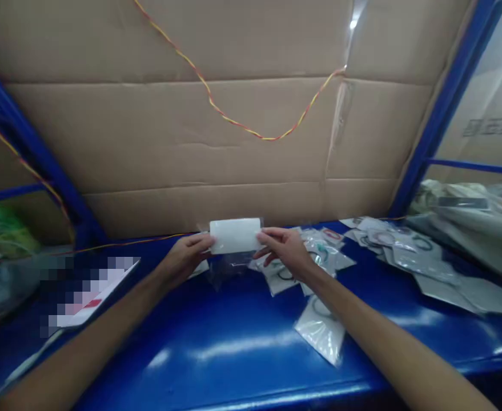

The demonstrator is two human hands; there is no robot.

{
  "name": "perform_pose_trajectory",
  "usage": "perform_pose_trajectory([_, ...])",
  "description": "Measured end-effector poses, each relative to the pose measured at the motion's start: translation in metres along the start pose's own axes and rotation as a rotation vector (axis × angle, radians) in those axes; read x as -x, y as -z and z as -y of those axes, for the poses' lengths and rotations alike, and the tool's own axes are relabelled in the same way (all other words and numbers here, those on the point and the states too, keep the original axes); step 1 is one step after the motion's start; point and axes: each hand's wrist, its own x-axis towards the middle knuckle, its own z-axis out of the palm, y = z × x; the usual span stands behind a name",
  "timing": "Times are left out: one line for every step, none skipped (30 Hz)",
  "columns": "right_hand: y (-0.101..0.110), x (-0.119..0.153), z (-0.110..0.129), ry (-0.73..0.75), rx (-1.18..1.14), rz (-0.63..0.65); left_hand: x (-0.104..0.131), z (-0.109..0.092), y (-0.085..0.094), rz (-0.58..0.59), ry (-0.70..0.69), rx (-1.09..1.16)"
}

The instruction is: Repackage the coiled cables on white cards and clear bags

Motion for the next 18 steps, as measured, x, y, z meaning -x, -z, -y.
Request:
perform_pose_trajectory([0.000,0.000,0.000,-0.006,-0.007,0.001,0.000,-0.001,0.001,0.006,0.001,-0.013])
perform_pose_trajectory([-0.001,0.000,0.000,-0.011,-0.009,0.003,-0.001,-0.001,0.003,-0.004,-0.003,-0.029])
perform_pose_trajectory([-0.001,0.001,-0.001,-0.012,-0.008,0.007,-0.001,-0.001,0.003,-0.022,-0.008,-0.043])
perform_pose_trajectory([-0.002,0.001,-0.001,-0.011,-0.005,0.013,-0.001,-0.001,0.004,-0.044,-0.013,-0.051])
perform_pose_trajectory([-0.002,0.001,-0.002,-0.010,-0.002,0.020,-0.001,-0.002,0.004,-0.062,-0.015,-0.052])
perform_pose_trajectory([-0.003,0.002,-0.002,-0.009,-0.003,0.024,-0.001,-0.002,0.004,-0.070,-0.011,-0.045])
perform_pose_trajectory([-0.003,0.002,-0.002,-0.009,-0.007,0.023,-0.001,-0.002,0.003,-0.070,-0.006,-0.032])
perform_pose_trajectory([-0.003,0.001,-0.003,-0.010,-0.012,0.020,-0.001,-0.003,0.004,-0.061,0.002,-0.016])
perform_pose_trajectory([-0.002,0.001,-0.002,-0.012,-0.017,0.013,-0.001,-0.004,0.005,-0.057,0.009,0.002])
perform_pose_trajectory([-0.001,0.001,-0.002,-0.014,-0.022,-0.003,-0.002,-0.006,0.007,-0.067,0.011,0.023])
perform_pose_trajectory([0.001,0.000,-0.001,-0.012,-0.027,-0.027,-0.004,-0.007,0.010,-0.090,0.007,0.040])
perform_pose_trajectory([0.004,-0.001,0.001,-0.004,-0.028,-0.059,-0.006,-0.009,0.015,-0.133,-0.009,0.040])
perform_pose_trajectory([0.007,-0.003,0.002,0.010,-0.028,-0.098,-0.009,-0.011,0.021,-0.194,-0.033,0.026])
perform_pose_trajectory([0.010,-0.004,0.004,0.029,-0.027,-0.139,-0.012,-0.014,0.029,-0.269,-0.070,-0.019])
perform_pose_trajectory([0.014,-0.006,0.006,0.051,-0.029,-0.179,-0.016,-0.016,0.037,-0.361,-0.120,-0.111])
perform_pose_trajectory([0.017,-0.007,0.007,0.075,-0.031,-0.215,-0.020,-0.017,0.047,-0.417,-0.141,-0.153])
perform_pose_trajectory([0.020,-0.008,0.007,0.098,-0.034,-0.247,-0.024,-0.019,0.056,-0.458,-0.150,-0.183])
perform_pose_trajectory([0.021,-0.010,0.008,0.121,-0.035,-0.275,-0.027,-0.019,0.066,-0.499,-0.154,-0.221])
